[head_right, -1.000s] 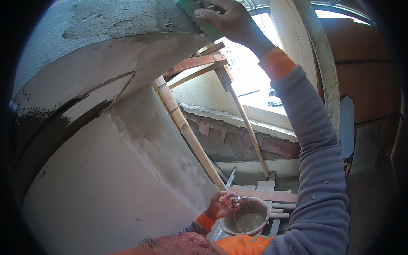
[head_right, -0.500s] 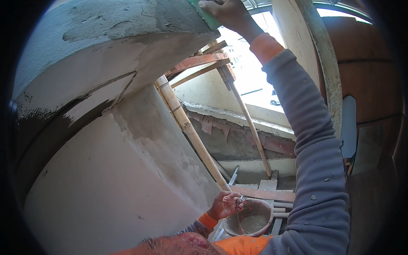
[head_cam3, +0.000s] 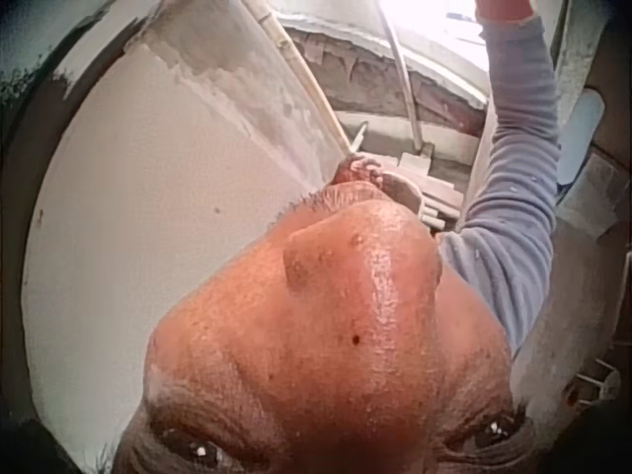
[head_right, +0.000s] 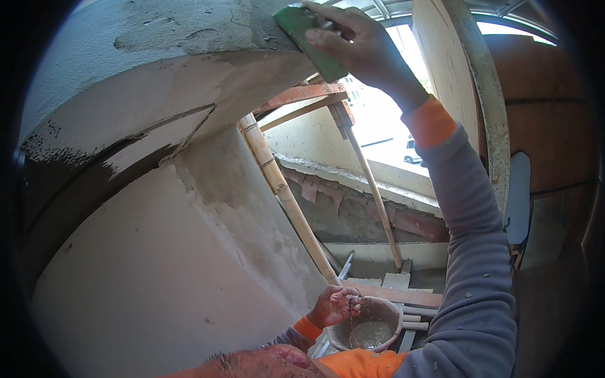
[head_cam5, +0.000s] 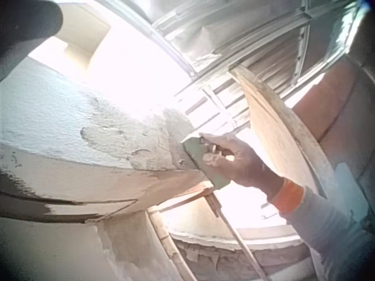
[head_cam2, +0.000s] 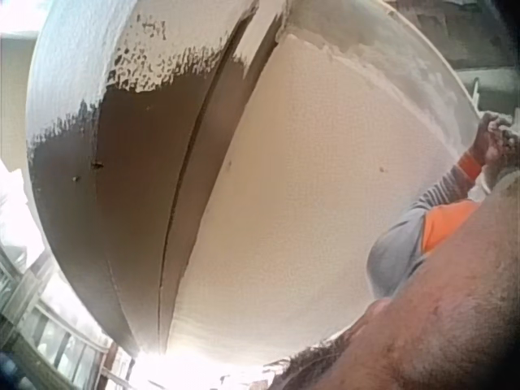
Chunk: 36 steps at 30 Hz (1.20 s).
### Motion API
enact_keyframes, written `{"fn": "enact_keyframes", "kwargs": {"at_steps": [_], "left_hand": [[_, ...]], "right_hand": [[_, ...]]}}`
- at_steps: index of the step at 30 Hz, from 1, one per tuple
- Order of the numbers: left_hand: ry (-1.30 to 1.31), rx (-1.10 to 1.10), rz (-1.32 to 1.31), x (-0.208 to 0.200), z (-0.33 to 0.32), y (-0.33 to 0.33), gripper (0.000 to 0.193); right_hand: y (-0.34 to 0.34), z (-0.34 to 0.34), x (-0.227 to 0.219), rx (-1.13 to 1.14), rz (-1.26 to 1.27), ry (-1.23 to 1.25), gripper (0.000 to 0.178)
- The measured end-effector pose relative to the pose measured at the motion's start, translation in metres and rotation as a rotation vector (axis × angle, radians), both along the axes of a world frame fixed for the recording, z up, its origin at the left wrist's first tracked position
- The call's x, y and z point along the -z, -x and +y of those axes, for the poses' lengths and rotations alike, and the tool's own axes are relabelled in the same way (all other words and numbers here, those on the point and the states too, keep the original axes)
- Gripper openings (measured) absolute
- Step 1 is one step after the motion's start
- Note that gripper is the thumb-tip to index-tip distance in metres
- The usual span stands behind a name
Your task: The person smooths a concrete structure by rubbing its surface with a sponge, wetting the sponge in a bucket of water, and wiping the concrete again.
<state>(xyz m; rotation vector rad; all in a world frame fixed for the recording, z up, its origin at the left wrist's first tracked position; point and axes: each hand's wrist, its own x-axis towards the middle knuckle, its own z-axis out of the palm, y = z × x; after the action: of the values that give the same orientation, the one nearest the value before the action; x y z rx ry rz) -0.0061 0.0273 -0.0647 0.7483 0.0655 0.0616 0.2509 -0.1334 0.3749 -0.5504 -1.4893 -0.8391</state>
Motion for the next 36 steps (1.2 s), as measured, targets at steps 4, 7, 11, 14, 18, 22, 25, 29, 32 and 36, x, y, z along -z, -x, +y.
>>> {"fn": "enact_keyframes", "kwargs": {"at_steps": [4, 7, 11, 14, 18, 22, 25, 29, 32, 36], "left_hand": [[-0.010, 0.001, 0.004, -0.003, -0.008, 0.000, 0.049], [0.002, 0.005, -0.013, 0.001, -0.001, 0.003, 0.049], [-0.005, 0.008, 0.009, -0.004, -0.003, 0.001, 0.049], [0.017, 0.011, 0.012, -0.004, -0.005, 0.004, 0.049], [0.003, 0.013, -0.008, -0.004, -0.006, 0.004, 0.049], [-0.001, -0.008, -0.001, -0.007, -0.007, 0.009, 0.048], [-0.005, -0.034, 0.017, -0.003, -0.007, 0.009, 0.048], [0.008, 0.007, 0.025, -0.004, -0.003, 0.005, 0.048], [0.002, 0.018, 0.007, -0.008, -0.006, -0.001, 0.049], [-0.042, 0.016, -0.004, -0.011, -0.008, 0.000, 0.049]], "right_hand": [[-0.047, 0.013, -0.008, 0.092, 0.182, 0.070, 0.056], [-0.010, 0.004, -0.033, -0.071, 0.192, 0.055, 0.050], [0.049, -0.035, -0.020, -0.305, 0.001, -0.005, 0.050], [0.043, -0.045, -0.010, -0.442, 0.096, -0.090, 0.052], [-0.044, -0.011, 0.003, -0.047, 0.436, 0.046, 0.062], [0.005, -0.006, 0.007, -0.107, 0.333, 0.073, 0.061], [0.062, -0.048, -0.012, -0.014, 0.122, -0.028, 0.051], [0.113, -0.088, -0.045, -0.282, -0.182, -0.123, 0.046], [0.143, -0.110, -0.037, -0.385, -0.060, -0.286, 0.047], [0.084, -0.091, -0.041, -0.163, 0.157, -0.116, 0.046]]}}
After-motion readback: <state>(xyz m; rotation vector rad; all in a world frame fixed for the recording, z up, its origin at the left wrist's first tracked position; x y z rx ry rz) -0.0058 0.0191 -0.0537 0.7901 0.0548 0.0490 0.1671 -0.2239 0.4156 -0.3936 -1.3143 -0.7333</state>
